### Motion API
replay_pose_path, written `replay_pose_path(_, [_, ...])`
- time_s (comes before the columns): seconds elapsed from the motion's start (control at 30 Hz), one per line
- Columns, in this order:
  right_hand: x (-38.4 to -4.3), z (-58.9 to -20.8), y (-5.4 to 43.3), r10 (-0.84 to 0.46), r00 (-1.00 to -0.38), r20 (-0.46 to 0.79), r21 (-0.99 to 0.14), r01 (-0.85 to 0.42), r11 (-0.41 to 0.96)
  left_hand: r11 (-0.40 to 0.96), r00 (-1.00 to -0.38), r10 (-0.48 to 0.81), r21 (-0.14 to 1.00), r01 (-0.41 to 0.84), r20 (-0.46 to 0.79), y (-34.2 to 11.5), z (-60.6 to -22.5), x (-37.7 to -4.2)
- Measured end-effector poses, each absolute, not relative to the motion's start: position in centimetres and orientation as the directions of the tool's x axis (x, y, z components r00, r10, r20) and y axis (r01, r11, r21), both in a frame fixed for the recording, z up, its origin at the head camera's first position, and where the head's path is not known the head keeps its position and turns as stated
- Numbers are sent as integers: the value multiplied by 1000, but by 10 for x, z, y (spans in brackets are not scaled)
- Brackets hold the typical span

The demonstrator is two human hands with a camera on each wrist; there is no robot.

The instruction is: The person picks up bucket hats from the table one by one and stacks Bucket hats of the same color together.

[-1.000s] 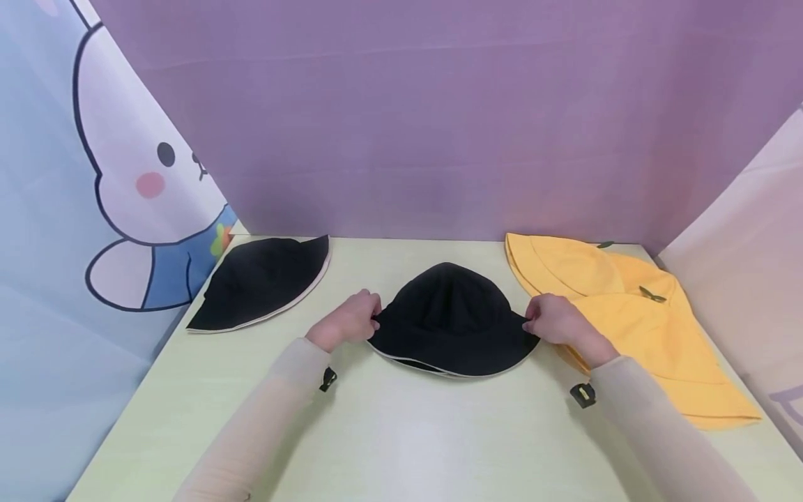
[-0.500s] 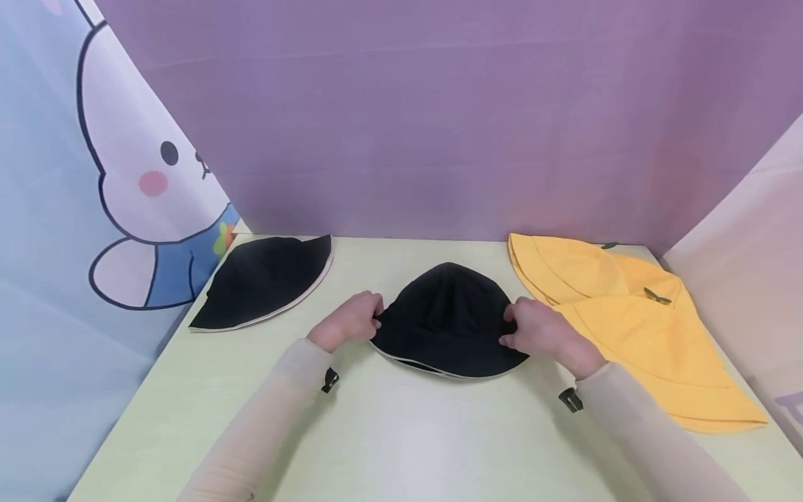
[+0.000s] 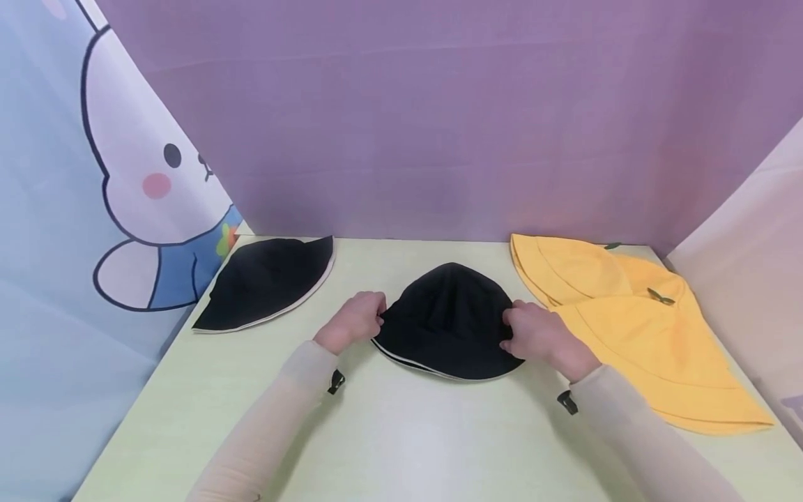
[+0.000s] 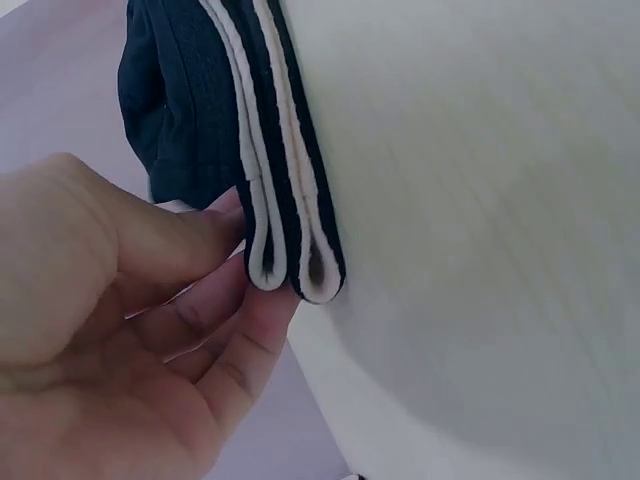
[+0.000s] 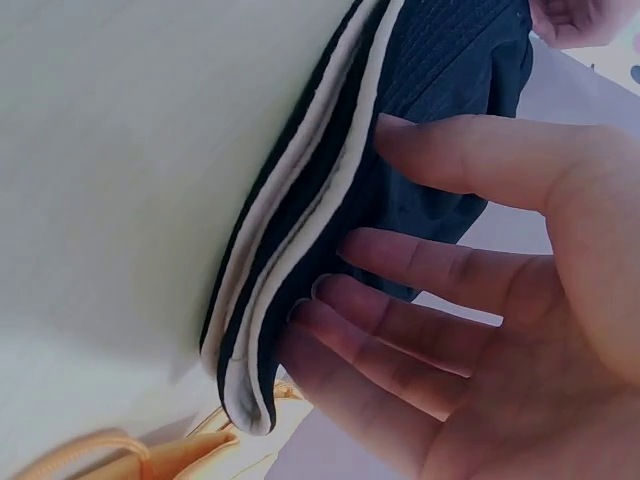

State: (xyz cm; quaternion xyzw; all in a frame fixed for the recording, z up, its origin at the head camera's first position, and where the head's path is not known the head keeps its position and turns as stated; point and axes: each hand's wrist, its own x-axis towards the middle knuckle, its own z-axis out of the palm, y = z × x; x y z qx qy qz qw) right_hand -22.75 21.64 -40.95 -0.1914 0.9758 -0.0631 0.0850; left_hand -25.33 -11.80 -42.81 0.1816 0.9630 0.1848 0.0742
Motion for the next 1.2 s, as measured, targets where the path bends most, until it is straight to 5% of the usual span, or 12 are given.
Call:
replay_pose_path(0.4, [-229, -409, 218, -387, -914, -126, -143, -369, 918, 883, -916, 389, 322, 340, -99, -125, -413, -259])
replay_pose_path(0.73, [-230, -410, 219, -392, -914, -101, -163, -374, 913, 932, -951, 302, 192, 308, 57, -150, -404, -280])
replay_pose_path(1.03, [-228, -411, 215, -386, -916, -110, -175, -364, 915, 990, -982, 135, 22, 139, 129, -189, -428, -301])
replay_pose_path(1.2, [-227, -411, 216, -382, -917, -114, -168, -361, 917, 996, -999, 24, 90, 28, 43, -208, -437, -307])
